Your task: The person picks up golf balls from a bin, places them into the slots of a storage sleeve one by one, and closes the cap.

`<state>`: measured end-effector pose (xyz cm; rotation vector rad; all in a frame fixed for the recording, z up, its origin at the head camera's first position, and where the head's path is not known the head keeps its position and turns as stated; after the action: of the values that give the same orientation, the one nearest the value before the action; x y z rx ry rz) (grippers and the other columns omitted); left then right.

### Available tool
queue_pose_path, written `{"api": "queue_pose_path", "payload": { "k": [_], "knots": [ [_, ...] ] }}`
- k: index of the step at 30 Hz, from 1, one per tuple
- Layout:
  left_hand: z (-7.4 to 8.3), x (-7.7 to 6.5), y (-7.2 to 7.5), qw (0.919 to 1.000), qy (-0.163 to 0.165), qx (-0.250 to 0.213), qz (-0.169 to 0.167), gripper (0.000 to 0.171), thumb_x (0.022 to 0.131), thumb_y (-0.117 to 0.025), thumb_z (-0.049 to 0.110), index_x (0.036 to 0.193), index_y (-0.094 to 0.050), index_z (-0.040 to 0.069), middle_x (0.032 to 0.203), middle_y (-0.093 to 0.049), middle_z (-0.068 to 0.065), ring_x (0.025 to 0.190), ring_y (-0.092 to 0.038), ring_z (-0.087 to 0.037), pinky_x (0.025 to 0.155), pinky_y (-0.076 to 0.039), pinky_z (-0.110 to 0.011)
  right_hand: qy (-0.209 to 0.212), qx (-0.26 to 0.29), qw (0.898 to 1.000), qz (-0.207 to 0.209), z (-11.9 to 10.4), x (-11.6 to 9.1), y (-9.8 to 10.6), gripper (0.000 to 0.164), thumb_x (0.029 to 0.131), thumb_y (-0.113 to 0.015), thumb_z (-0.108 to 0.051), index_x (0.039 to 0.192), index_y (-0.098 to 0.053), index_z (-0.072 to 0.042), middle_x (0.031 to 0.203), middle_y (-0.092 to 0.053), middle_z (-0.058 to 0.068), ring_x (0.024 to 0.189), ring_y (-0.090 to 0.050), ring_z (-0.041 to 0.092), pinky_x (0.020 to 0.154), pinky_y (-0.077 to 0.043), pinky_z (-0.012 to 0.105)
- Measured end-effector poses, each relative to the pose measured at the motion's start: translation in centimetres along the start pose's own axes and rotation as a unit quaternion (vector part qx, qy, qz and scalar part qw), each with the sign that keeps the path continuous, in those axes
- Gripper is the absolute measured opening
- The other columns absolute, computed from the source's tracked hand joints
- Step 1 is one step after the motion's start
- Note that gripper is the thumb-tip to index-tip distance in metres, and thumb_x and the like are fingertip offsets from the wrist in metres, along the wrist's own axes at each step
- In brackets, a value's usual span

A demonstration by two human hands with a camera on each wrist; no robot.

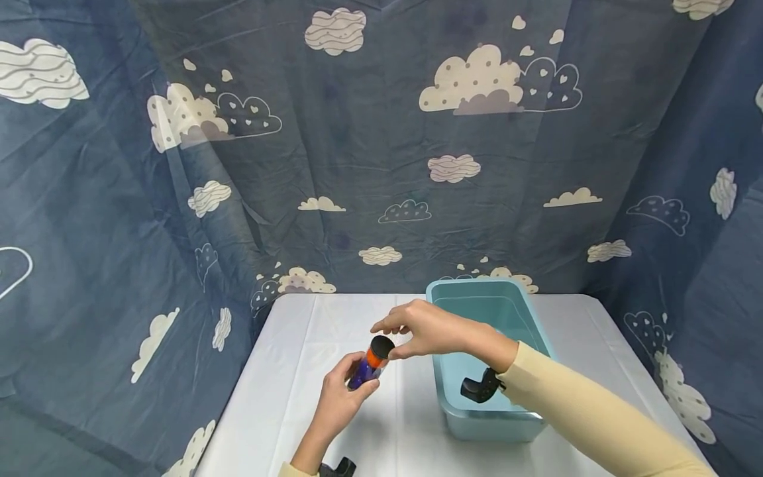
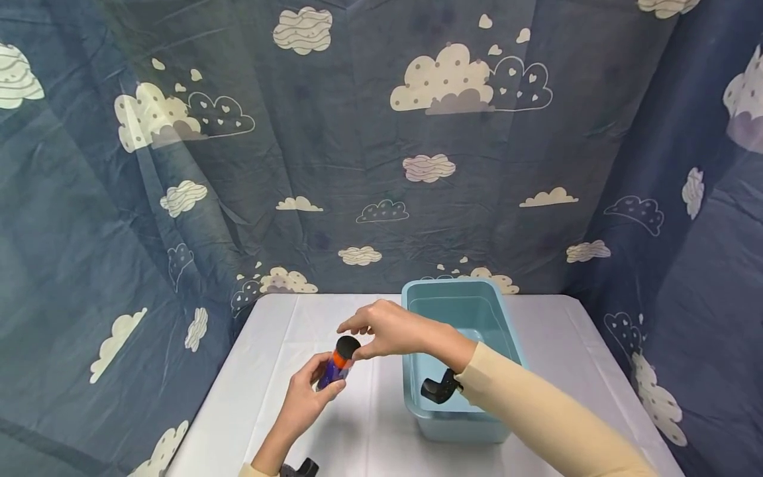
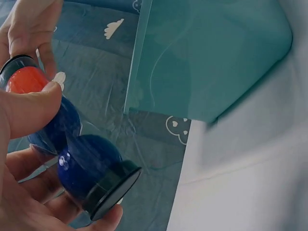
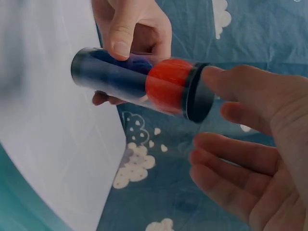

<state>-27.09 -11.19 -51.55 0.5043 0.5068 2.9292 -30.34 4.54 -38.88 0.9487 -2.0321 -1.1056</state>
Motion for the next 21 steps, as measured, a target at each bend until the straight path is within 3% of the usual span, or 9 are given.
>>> {"api": "queue_pose_path", "payload": {
  "k": [6,10,14,21],
  "knots": [
    [-0.2,1.1,0.5,1.0000,-0.006,0.003,0.005,0.045,0.089,-0.079,0.017,0.128,-0.057,0.017,0.118,-0.066,-0.003,0.105,-0.065,-0.021,0.092,-0.051,-0.048,-0.035,-0.020,0.999,0.036,0.7,-2.2,1.8,0.049,0.090,-0.078,-0.035,0.136,-0.063,-0.028,0.124,-0.063,-0.016,0.106,-0.062,0.005,0.086,-0.054,0.031],
    [-0.8,1.8,1.1,0.9993,0.004,0.007,0.038,0.045,0.087,-0.079,0.017,0.127,-0.058,0.014,0.115,-0.066,-0.005,0.104,-0.065,-0.022,0.093,-0.050,-0.051,-0.059,-0.025,0.997,0.046,1.2,-3.6,2.5,0.044,0.093,-0.073,-0.036,0.136,-0.063,-0.028,0.127,-0.064,-0.013,0.112,-0.062,0.008,0.090,-0.053,0.037],
    [-2.2,2.6,1.4,0.9968,0.014,0.021,0.076,0.046,0.085,-0.082,0.018,0.124,-0.060,0.009,0.113,-0.067,-0.008,0.106,-0.065,-0.028,0.090,-0.052,-0.053,-0.081,-0.026,0.995,0.053,2.1,-5.3,2.7,0.042,0.094,-0.072,-0.035,0.134,-0.064,-0.027,0.124,-0.065,-0.013,0.111,-0.061,0.008,0.089,-0.053,0.037],
    [-5.1,5.0,0.9,0.9925,0.042,0.044,0.106,0.045,0.083,-0.083,0.014,0.122,-0.061,0.008,0.113,-0.069,-0.013,0.111,-0.064,-0.035,0.085,-0.055,-0.049,-0.111,-0.022,0.991,0.075,4.3,-8.1,2.9,0.040,0.095,-0.072,-0.030,0.134,-0.064,-0.027,0.121,-0.064,-0.014,0.105,-0.062,0.007,0.085,-0.053,0.038]
  ]
}}
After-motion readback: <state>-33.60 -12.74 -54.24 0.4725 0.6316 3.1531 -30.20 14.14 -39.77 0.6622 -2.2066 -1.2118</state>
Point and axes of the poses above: each hand's wrist, its own x-axis towards the middle knuckle, its own y-axis out of the back of the hand, z = x × y, the point moved 8 cm from there along x, towards the middle knuckle
